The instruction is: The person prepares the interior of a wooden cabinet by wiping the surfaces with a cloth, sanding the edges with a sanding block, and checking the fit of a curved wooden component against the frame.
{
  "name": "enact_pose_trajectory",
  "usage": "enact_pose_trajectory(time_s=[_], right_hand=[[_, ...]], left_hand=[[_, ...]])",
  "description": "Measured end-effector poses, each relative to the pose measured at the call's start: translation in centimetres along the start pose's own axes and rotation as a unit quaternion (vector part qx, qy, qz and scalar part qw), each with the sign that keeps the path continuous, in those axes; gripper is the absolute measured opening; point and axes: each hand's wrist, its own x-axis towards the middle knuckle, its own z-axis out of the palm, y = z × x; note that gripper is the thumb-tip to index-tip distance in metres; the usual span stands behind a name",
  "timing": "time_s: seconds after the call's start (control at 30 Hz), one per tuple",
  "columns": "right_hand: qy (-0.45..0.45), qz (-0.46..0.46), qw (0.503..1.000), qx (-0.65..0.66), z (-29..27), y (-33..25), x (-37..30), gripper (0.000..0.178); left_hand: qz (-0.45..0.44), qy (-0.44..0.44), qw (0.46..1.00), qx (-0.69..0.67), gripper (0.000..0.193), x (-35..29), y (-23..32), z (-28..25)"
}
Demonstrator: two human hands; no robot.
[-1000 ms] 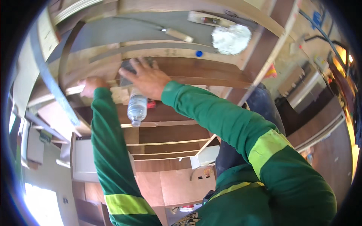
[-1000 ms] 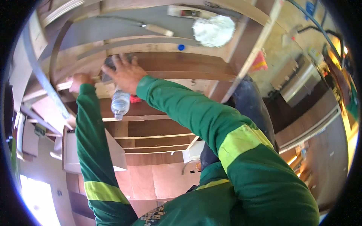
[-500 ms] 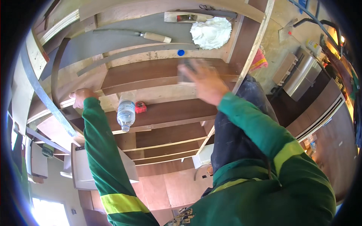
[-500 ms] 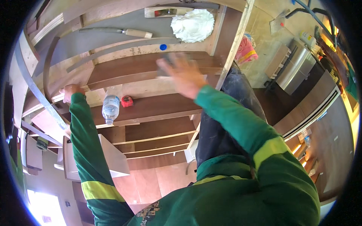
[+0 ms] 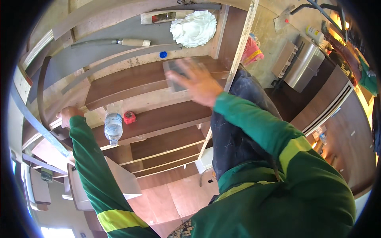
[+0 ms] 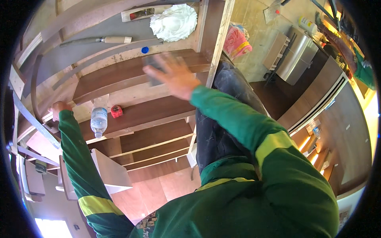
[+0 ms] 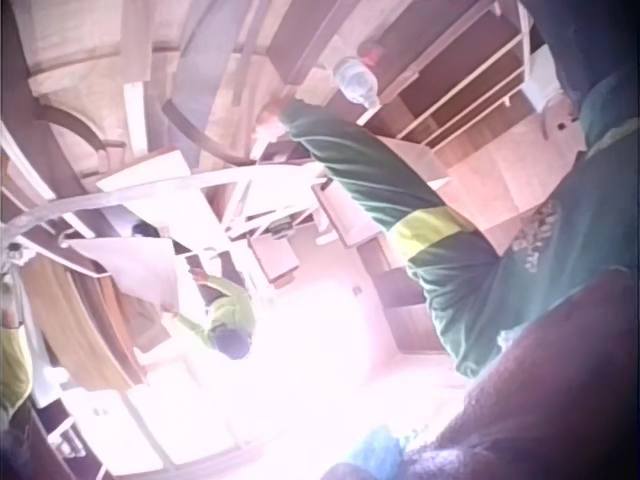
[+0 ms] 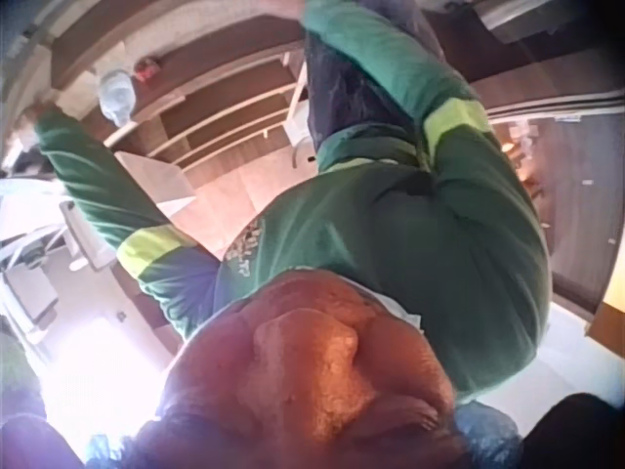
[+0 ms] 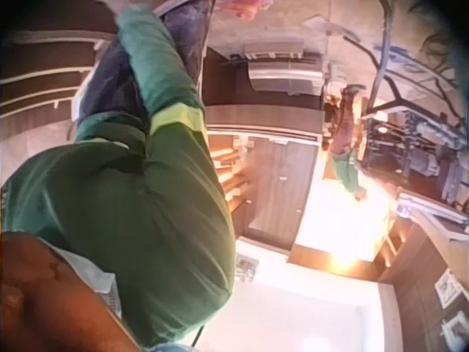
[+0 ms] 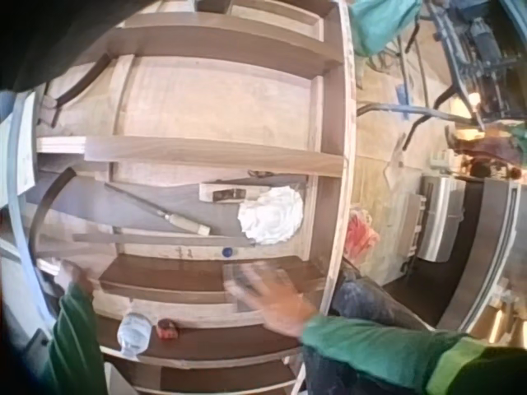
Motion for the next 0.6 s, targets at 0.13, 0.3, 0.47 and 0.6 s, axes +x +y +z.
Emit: enact_pose_trajectory(time_s=[0.13, 0.3, 0.47, 0.6], right_hand=[[-0.029, 0.081, 0.996, -0.034, -1.7, 5.6, -6.0, 0.093], [-0.037, 0.081, 0.995, -0.037, -2.2, 5.6, -7.7, 0.09], [0.01, 0.059, 0.998, -0.004, -0.8, 7.7, -5.2, 0.086], [0.013, 0.09, 0.995, -0.04, -0.6, 4.8, -4.7, 0.078]], left_hand=[[-0.004, -0.006, 1.0, 0.003, 0.082, -1.6, -0.4, 0.2], [0.153, -0.019, 0.933, 0.325, 0.078, 4.2, -0.6, 1.6], [0.409, -0.023, 0.423, 0.808, 0.063, 9.8, -1.8, 2.7], [0.413, -0.011, 0.47, 0.78, 0.051, 3.2, -0.8, 0.4]])
